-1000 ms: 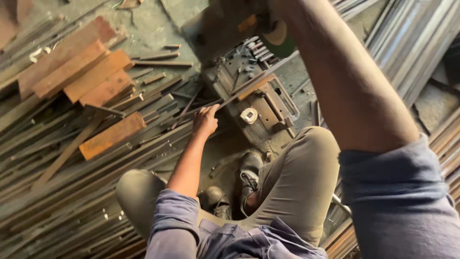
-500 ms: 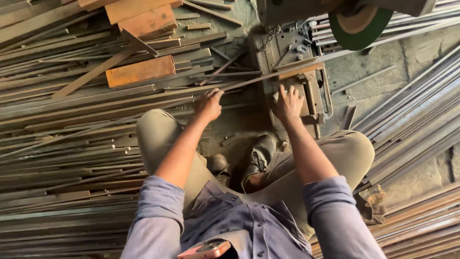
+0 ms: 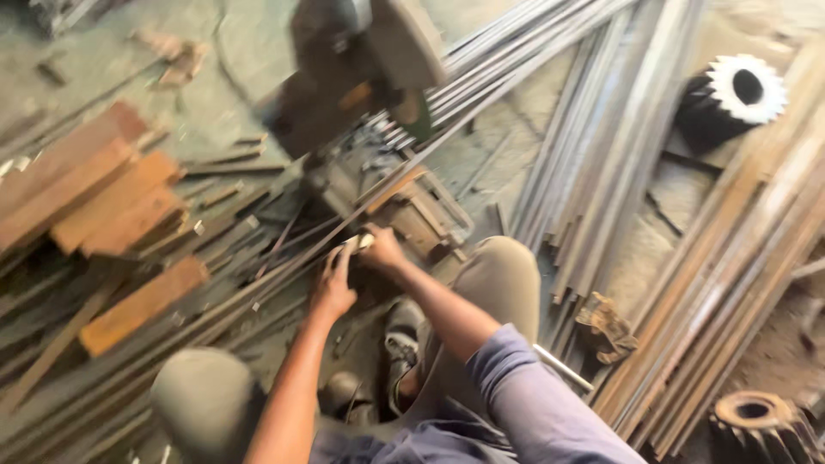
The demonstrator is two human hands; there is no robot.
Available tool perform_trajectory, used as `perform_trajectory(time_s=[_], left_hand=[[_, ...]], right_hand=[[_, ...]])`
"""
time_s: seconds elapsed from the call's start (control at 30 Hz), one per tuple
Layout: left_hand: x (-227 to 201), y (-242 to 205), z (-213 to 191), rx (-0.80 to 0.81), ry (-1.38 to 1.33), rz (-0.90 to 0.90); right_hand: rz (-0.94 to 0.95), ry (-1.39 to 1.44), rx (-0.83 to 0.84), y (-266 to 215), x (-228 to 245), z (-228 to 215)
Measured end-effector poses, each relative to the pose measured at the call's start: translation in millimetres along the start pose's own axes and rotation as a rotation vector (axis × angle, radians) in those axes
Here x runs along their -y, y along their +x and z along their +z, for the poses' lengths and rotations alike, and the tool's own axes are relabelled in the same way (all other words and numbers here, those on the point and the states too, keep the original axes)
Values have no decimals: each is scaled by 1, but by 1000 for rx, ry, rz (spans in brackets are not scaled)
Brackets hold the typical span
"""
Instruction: The person sits on the floor in a workshop and repeatedly measures and cuts long metal rods using a chop saw. They use a tape measure to mark lengths, position the rods under the saw blade, and cut them, creating sparks. The cut pieces are placed on the floor.
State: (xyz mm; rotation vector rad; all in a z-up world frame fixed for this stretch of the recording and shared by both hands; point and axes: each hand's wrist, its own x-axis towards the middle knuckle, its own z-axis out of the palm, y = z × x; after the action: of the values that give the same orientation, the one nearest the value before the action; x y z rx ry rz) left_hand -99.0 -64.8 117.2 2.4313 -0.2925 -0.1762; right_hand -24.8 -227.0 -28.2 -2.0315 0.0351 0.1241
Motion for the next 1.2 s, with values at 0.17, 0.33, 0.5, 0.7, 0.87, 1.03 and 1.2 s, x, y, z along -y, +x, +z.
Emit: perform_trajectory(time_s=[0.17,0.33,0.5,0.7,0.87,1.03,1.2], left_hand=[[-15,10,-13,-7,215,37],[2,2,-17,-187,203,231],[27,0,-15,-105,82,148],[88,-4,-22,169,-103,-162],[147,-24,-78,198,-118,-132],[135,-18,-104,211,-13,-170],[37,38,-83,174,45,-194]], right_hand=[[350,391,-2,-20,21,24],[237,715,139,-40,38,29],[570,619,269,-61,87,3],[104,208,-44,-39,112,-107],[102,667,-467,-21,118,-306],[509,1126,-841,-19,163,-385],[397,910,-404,-42,125,-201]])
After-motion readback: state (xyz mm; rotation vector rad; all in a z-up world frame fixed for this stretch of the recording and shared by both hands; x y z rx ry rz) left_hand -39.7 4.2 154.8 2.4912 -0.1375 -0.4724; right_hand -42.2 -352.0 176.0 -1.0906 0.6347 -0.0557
